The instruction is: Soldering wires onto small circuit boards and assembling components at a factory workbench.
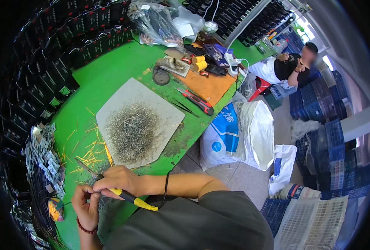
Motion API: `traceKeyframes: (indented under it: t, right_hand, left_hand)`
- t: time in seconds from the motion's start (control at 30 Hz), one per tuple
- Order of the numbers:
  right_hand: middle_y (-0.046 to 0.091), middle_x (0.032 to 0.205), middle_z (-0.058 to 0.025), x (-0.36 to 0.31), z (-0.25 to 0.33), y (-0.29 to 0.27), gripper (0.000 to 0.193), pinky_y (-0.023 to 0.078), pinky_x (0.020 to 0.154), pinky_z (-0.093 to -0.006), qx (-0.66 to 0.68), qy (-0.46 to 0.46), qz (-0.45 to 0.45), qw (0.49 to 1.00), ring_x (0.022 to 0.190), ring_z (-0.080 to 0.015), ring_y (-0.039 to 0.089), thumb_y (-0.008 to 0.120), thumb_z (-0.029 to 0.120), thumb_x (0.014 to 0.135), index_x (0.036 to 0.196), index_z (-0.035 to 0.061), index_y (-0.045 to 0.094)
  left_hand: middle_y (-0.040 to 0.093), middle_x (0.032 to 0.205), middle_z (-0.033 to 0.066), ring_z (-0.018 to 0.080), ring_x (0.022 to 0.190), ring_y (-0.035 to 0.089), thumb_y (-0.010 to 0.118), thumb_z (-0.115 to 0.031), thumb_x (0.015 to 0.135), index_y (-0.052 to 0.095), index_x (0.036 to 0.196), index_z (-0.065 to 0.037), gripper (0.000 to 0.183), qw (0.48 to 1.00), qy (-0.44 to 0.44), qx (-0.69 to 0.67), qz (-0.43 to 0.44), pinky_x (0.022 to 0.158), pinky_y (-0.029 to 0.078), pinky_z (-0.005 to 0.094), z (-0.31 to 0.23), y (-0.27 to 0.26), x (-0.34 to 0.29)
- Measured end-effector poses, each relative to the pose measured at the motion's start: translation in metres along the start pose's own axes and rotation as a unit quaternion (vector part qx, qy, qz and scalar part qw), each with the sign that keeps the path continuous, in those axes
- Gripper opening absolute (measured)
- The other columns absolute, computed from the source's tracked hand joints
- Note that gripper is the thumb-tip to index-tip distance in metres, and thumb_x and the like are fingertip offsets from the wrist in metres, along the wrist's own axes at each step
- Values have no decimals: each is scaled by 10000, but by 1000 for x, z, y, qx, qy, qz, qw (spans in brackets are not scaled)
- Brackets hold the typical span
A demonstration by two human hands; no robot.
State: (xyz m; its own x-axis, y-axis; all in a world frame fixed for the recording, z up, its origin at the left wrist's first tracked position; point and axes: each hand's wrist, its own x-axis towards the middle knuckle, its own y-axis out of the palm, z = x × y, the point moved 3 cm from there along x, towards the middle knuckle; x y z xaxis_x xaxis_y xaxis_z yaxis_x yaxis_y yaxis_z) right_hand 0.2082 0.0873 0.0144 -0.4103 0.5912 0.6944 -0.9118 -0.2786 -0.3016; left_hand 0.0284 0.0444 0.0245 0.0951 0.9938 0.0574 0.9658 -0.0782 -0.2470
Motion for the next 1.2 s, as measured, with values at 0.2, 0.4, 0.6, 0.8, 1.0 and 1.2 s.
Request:
traceKeyframes:
  t: [0.2,0.4,0.6,0.8,1.0,1.2]
  right_hand:
    - [590,713,-74,-12,-1,7,315,453,543,-325,149,135,-37,979,610,-216,592,684,-22,740,1030,56,587]
    - [581,681,-35,-13,-17,-4,336,432,522,-273,137,221,-59,964,563,-119,541,673,-3,750,1052,86,557]
    - [557,627,-96,-21,-15,28,321,424,515,-409,54,148,47,986,599,-344,580,687,78,741,1021,140,542]
    - [552,596,-98,-20,-19,49,290,399,502,-453,14,146,103,984,580,-350,580,667,109,735,983,142,520]
    - [561,581,-114,-29,-27,57,320,403,505,-472,-34,147,120,981,581,-374,584,665,109,718,994,146,507]
    - [585,628,-114,-32,-35,61,308,418,519,-468,-62,136,121,981,617,-383,590,646,103,731,1001,143,502]
  left_hand:
    - [556,650,91,170,577,523,639,32,771,579,750,32,64,986,-5,167,5,556,410,287,-8,-8,-17]
    - [568,783,140,256,727,552,542,70,817,609,890,40,103,957,-125,263,0,682,438,338,-46,-32,-51]
    - [566,784,152,295,759,565,541,73,803,609,907,31,131,929,-36,366,32,693,443,359,10,-75,-75]
    - [582,863,180,367,798,564,585,87,730,597,914,12,199,889,-32,456,24,727,457,401,42,-88,-80]
    - [578,903,169,340,813,570,621,105,698,584,945,10,267,902,-5,430,24,745,459,397,27,-67,-67]
    - [578,829,124,254,762,562,609,62,766,589,911,10,155,919,21,395,-3,693,453,321,21,-88,-62]
